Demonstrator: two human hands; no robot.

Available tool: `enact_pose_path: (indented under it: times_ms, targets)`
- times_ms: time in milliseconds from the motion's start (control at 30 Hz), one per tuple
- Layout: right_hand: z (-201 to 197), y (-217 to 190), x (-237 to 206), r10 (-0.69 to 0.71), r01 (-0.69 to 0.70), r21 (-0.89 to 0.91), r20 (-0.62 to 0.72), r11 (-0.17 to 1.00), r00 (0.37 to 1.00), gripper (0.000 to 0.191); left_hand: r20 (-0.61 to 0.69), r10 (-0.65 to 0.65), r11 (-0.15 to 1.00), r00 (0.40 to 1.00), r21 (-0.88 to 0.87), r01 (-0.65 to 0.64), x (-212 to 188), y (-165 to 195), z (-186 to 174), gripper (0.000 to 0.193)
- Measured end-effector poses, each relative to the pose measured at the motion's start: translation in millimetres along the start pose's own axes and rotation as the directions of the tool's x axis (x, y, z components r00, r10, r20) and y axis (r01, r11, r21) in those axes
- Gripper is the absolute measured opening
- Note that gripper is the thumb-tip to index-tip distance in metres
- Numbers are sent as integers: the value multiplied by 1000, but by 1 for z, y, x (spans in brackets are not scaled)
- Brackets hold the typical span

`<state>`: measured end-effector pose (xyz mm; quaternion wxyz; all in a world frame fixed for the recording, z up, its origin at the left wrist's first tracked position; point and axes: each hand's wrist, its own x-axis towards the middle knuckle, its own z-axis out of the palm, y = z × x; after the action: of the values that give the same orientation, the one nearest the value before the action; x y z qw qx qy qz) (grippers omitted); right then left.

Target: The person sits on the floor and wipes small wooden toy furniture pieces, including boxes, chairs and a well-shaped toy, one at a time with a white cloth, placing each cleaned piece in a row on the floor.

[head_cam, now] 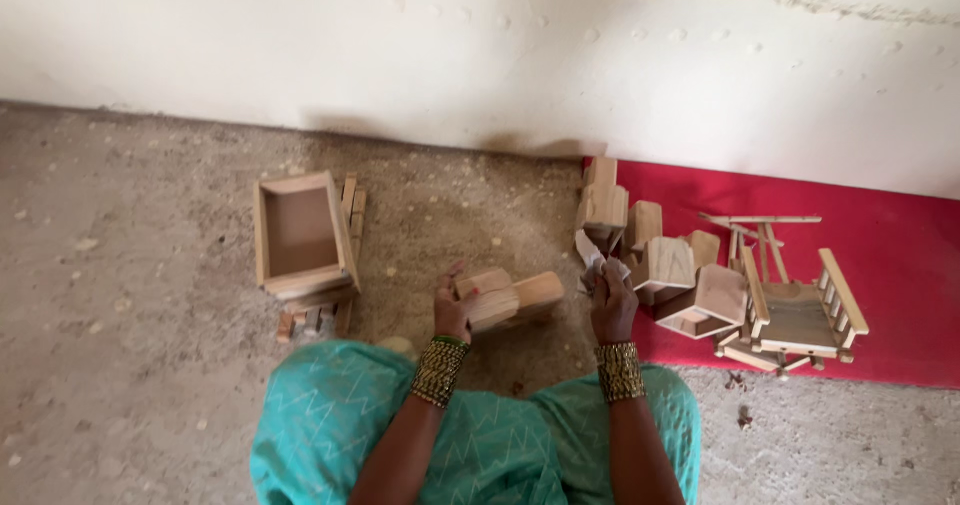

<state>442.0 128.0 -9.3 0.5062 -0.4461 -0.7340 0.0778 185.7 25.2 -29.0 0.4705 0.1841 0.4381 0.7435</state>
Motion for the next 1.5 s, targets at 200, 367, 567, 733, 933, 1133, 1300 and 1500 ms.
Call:
enact_pose_path:
  times_ms: [200,367,567,733,933,1133,1300,1500]
  targets:
    - [3,11,4,48,-48,19,-34,999,998,28,-224,121,873,967,-440,-211,66,32,-8,55]
    - [14,20,5,41,-41,-1,-27,999,999,27,-330,248,806,911,-450,-383,131,78,-6,77]
    - [22,28,2,257,-267,90,108,959,960,28,-594,242,647,767,-490,-584,178,105,-8,87]
    - [27,36,-3,175,-182,70,91,981,980,30,-688,130,808,714,-343,-478,192,106,-32,88]
    - [21,34,4,167,-167,43,6,985,986,28,-868,395,882,299,268,-388,178,50,-9,79]
    - [-26,50,21,496,-486,102,-129,868,859,37,94,506,501,857,777,-381,133,-66,137,109]
    - [-50,91,22,560,-503,277,-193,819,806,36,677,93,-156,730,734,-661,142,-81,238,128]
    - [-27,109,14,576,-481,395,-167,783,801,33,729,66,-353,681,656,-667,165,-100,268,108]
